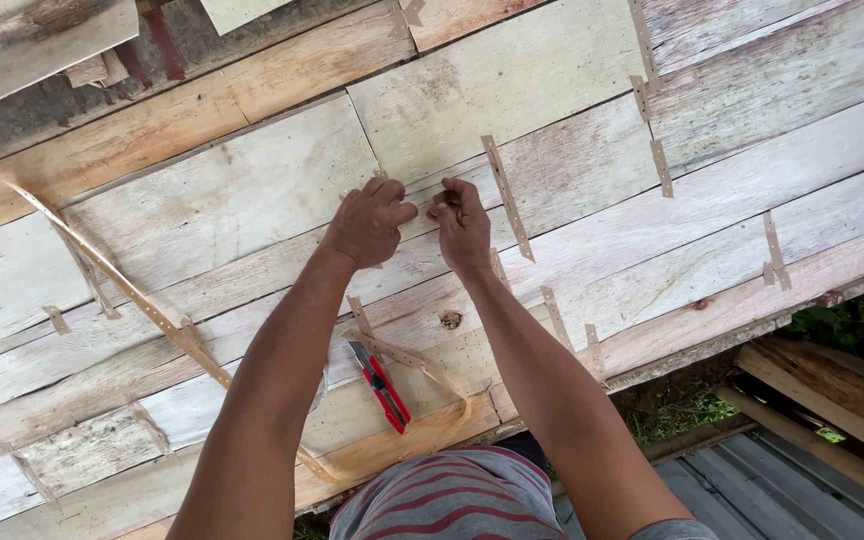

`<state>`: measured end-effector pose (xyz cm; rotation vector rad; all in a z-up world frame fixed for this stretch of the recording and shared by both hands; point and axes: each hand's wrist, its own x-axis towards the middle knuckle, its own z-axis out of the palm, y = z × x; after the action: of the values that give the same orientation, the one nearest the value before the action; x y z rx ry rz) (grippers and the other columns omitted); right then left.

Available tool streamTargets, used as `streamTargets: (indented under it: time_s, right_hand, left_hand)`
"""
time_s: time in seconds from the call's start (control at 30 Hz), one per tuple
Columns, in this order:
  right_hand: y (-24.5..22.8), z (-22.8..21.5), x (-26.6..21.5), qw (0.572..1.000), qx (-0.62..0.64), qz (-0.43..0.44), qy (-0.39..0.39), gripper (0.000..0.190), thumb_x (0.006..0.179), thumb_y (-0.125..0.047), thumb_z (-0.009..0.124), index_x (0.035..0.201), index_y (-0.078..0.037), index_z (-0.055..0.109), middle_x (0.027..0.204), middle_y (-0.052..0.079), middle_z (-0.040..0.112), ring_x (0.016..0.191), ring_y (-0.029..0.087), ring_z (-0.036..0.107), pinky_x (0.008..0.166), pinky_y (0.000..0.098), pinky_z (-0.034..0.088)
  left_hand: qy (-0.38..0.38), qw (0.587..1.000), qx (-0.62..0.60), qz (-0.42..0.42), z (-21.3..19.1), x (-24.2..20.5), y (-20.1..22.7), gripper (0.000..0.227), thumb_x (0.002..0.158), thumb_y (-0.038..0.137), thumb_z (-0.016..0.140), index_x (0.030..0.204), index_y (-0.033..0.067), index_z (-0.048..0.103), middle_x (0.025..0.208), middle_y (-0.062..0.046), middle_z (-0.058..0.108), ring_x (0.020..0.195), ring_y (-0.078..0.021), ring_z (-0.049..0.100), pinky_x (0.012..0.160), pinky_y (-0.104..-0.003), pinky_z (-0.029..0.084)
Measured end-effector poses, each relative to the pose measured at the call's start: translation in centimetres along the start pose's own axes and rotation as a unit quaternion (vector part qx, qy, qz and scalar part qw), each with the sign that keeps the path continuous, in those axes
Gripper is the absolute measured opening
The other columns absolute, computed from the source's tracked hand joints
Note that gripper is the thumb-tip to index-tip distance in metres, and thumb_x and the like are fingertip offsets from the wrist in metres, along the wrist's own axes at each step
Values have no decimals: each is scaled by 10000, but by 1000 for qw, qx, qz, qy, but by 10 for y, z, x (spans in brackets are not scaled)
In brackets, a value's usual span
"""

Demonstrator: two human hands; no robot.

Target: Applying and cutting thin strips of material onto a wooden surface using a utility knife.

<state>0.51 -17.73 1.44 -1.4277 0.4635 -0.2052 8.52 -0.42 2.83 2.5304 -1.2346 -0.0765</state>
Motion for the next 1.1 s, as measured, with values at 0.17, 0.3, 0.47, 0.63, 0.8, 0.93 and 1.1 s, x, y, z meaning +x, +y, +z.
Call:
streamTargets:
  time_s: [0.17,0.3,0.47,0.63,0.8,0.93,1.1]
  right_hand:
    - [-4,1,-2,1000,0,4,1,312,1004,15,495,1298,-66,561,1012,79,606,913,127,675,886,321,636]
    - [-2,1,-1,1000,-15,4,2,315,986,4,523,1289,-65,574,999,97,616,893,139,679,868,316,647]
    - [-5,3,-2,999,-32,-1,4,316,985,5,525,1289,-59,579,997,103,622,892,148,687,864,318,653]
    - [-3,3,-2,999,-51,-11,-3,315,990,3,534,1297,-58,572,1004,108,619,903,154,681,861,326,654]
    - [-8,3,-3,998,-55,-8,-2,326,982,22,519,1297,-51,563,1002,104,610,896,147,668,866,324,657]
    - [-6,4,-2,999,-47,-9,3,332,973,21,534,1295,-57,564,998,91,607,893,133,664,867,311,656]
    - [-14,5,-3,997,-75,0,7,332,963,9,554,1285,-70,583,987,99,619,896,145,660,868,324,656]
  left_hand:
    - [-1,998,-10,62,16,-2,-24,181,777,246,707,942,249,635,1111,20,532,1115,-252,581,741,-403,561]
    - [-23,993,-10,112,30,2,-43,311,744,416,775,985,307,612,1126,30,509,1081,-239,570,779,-386,566]
    - [-45,988,-16,146,19,8,-51,387,718,448,823,1014,315,611,1138,32,512,1073,-236,570,830,-361,572]
    - [-59,983,-16,174,15,9,-57,413,743,479,826,1040,308,597,1156,34,526,1073,-234,565,891,-349,568]
    - [-64,988,-109,87,40,6,-60,326,869,361,771,1089,214,581,1166,-10,555,1136,-255,577,999,-362,538]
    - [-58,987,-141,42,40,7,-56,293,906,271,732,1136,214,560,1168,-12,545,1102,-257,593,985,-372,552]
    - [-6,990,-135,47,35,7,-54,165,926,212,667,990,120,545,1056,-56,511,1005,-261,629,932,-360,566]
